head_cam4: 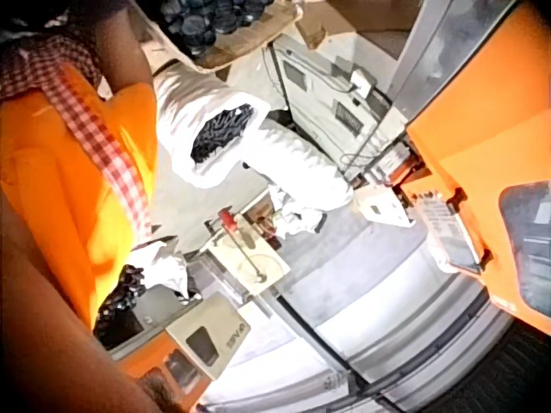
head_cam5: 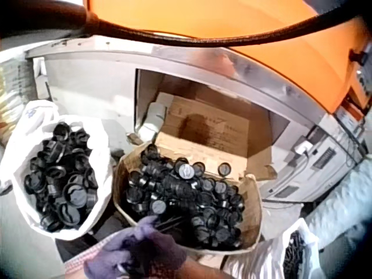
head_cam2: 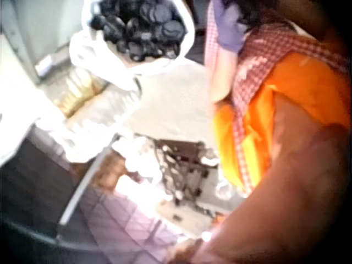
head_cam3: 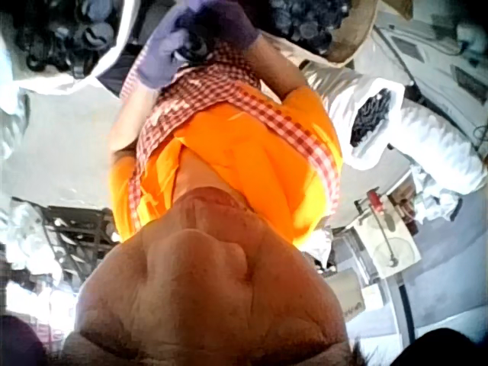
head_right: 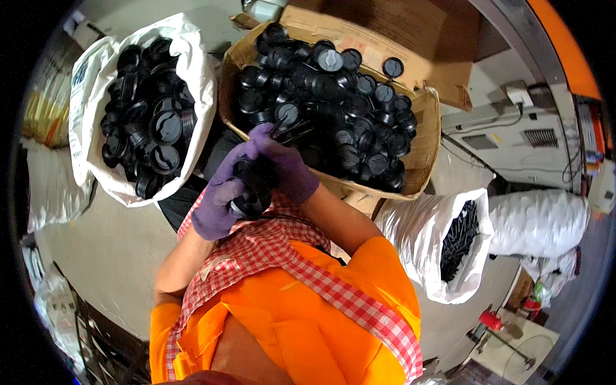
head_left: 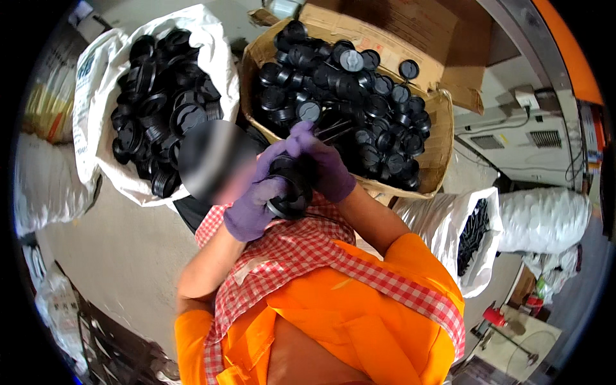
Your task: The person, wearing gloves, picks up black plastic components one by one from a box, turns them over to check them, and then places them into one of two white bags based on their type.
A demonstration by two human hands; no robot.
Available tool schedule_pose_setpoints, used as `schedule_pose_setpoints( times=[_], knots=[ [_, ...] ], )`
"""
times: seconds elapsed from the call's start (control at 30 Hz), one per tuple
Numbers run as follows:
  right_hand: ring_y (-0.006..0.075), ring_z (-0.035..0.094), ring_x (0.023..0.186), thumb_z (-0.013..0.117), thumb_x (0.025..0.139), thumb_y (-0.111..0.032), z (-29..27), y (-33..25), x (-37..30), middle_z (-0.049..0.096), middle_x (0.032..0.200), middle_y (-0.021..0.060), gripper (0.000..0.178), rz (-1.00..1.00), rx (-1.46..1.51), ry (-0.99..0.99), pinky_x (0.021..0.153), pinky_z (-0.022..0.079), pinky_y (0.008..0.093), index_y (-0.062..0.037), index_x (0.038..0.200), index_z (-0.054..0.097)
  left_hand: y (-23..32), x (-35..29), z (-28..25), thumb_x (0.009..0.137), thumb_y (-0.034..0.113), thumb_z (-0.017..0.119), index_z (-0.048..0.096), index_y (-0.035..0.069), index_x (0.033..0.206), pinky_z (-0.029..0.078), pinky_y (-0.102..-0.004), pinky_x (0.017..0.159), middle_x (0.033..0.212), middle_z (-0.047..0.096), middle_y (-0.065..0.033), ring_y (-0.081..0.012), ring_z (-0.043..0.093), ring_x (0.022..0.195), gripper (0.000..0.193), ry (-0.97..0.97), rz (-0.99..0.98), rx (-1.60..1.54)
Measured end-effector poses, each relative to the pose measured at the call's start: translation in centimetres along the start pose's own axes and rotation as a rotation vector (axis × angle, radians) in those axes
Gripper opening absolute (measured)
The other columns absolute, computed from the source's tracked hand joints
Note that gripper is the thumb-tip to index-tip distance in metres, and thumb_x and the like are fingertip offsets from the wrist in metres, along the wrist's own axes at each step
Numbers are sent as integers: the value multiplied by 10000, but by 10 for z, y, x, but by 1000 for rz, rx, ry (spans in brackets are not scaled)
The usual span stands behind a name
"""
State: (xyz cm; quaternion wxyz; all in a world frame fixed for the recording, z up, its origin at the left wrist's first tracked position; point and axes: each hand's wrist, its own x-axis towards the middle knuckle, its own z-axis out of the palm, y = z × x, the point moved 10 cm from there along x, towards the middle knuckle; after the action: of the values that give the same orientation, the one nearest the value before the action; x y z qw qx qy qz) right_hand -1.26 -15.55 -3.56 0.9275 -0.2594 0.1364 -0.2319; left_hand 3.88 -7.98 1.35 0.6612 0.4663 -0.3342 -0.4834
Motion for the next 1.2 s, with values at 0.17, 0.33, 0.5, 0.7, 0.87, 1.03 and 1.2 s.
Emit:
schedule_pose_setpoints(
  times=[0.17, 0.33, 0.5, 0.7, 0.87, 1.03, 1.2],
  knots=[
    [170, 579, 774, 585, 803, -54, -37, -56, -6, 576, 793, 57, 67, -566, -886, 284, 707, 467, 299, -54, 857, 545, 13, 15, 36, 684, 12, 669, 575, 89, 1185, 456, -398, 822, 1037, 598, -162, -334, 574, 923, 516, 70, 327, 893],
    [372, 574, 829, 582, 684, 10, -118, -131, -23, 573, 837, 155, 205, -800, -1457, 798, 713, 469, 410, -72, 865, 532, 56, -4, 81, 659, 8, 659, 646, 110, 1089, 453, -412, 735, 878, 578, -153, -358, 561, 844, 442, -63, 573, 1227],
    [332, 581, 854, 551, 630, 70, -107, -272, -198, 591, 875, 161, 301, -915, -1746, 1254, 775, 469, 382, -40, 908, 589, 151, 11, -43, 843, 52, 608, 571, -50, 1162, 456, -336, 922, 1127, 620, -152, -229, 586, 1003, 336, 501, 571, 1203],
    [394, 414, 1253, 718, 625, -613, -217, -326, -410, 440, 1359, 218, 972, 343, -1627, 1785, 1050, 334, 427, -107, 1387, 392, 201, -1, -290, 832, 174, 675, 597, -2, 1167, 484, -356, 881, 1089, 656, -144, -258, 630, 952, 386, 820, 541, 1628],
    [376, 418, 1203, 539, 856, -378, -168, -355, -377, 447, 1355, 122, 437, -13, -2506, 1971, 967, 345, 547, -176, 1243, 539, 141, 2, -367, 767, 385, 713, 560, 89, 1269, 359, -361, 1025, 1300, 503, -221, -332, 449, 1243, 603, 856, 78, 1506],
    [290, 612, 981, 610, 824, -139, -160, -270, -160, 639, 1089, 143, 287, -505, -1779, 869, 884, 463, 378, -66, 1101, 629, 177, -29, -264, 752, 299, 749, 547, 56, 1271, 365, -386, 1024, 1393, 361, -277, -363, 386, 1289, 608, 1046, 329, 1652],
    [272, 539, 1106, 639, 755, -416, -176, -55, 9, 592, 1173, 141, 448, -41, -2548, 115, 886, 447, 407, -82, 1053, 663, 152, -19, -139, 790, 67, 679, 586, 37, 1208, 369, -362, 1019, 1356, 417, -231, -318, 444, 1238, 429, 655, 489, 1134]
  ],
)
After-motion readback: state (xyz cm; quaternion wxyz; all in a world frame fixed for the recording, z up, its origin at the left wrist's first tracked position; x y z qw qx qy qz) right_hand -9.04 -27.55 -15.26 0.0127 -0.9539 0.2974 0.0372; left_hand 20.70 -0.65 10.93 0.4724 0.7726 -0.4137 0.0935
